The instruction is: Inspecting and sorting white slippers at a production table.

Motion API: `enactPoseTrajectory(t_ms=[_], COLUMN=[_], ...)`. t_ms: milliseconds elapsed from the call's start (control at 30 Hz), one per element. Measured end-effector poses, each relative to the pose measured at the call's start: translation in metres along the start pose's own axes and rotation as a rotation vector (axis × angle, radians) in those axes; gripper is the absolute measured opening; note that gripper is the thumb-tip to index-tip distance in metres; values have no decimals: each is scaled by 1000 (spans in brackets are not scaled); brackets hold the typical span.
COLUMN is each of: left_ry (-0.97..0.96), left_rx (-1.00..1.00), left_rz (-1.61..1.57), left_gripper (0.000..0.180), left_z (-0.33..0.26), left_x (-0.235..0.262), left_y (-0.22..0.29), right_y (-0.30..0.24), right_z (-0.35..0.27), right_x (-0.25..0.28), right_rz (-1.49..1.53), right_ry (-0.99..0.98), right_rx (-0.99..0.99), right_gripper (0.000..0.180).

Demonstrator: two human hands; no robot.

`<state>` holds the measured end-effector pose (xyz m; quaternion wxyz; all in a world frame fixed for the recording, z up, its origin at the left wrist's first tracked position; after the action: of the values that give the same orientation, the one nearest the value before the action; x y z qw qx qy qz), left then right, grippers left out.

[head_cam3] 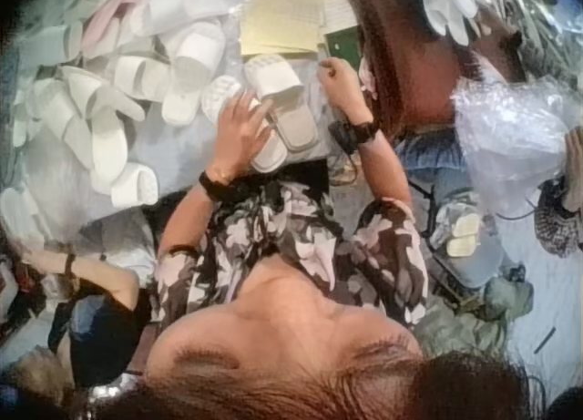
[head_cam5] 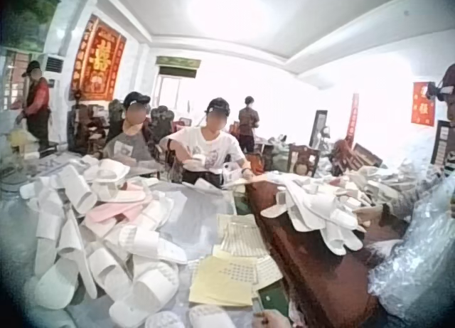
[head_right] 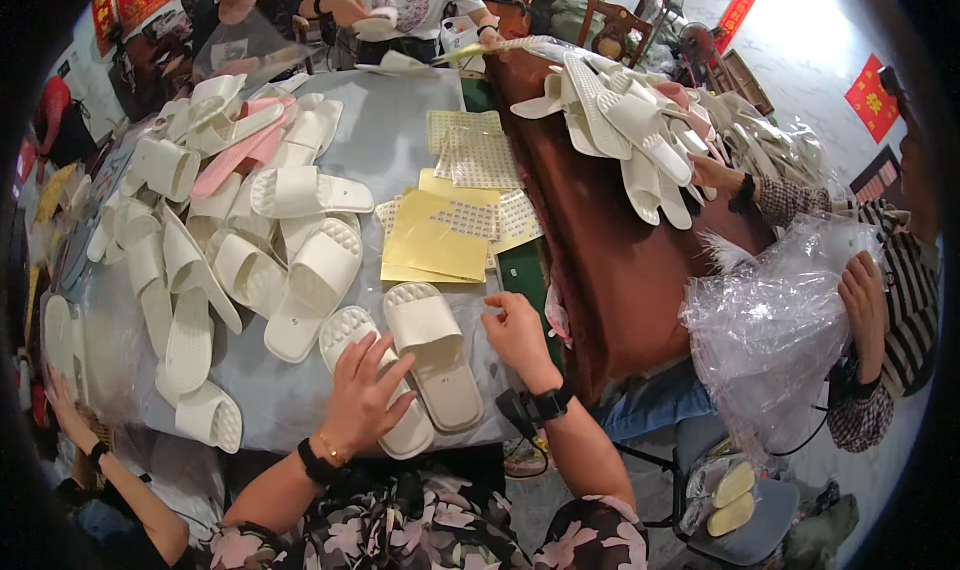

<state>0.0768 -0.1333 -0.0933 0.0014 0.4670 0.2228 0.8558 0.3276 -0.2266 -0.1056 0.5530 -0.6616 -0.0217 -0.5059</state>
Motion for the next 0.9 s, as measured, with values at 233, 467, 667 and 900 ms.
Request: enactPoseTrajectory(t_ms=[233,467,667,900], left_ry=[-27,-31,-40,-44], left_rx=[1,20,20,32], left_rz=[93,139,170,161], left_gripper=[42,39,39,36], left_z=[0,0,0,1], left_x=[-21,-27,-28,-27], left_y=[-7,-5,-6,-5], right_y=[11,33,54,67], right_z=[48,105,138,148], right_x=[0,-8,-16,-19], right_rz=[-39,-97,-252,-307], right_ry=[20,158,201,140], right_rx=[11,27,70,35], right_gripper=[23,17,16,13])
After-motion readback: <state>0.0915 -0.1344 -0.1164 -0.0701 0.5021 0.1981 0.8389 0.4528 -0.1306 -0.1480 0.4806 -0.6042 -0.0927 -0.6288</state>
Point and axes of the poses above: each hand's wrist, its own z-axis towards the middle knuckle, its own x-axis out of the back of the hand, y = z × x, the point moved 2 cm from there along z, towards the middle knuckle
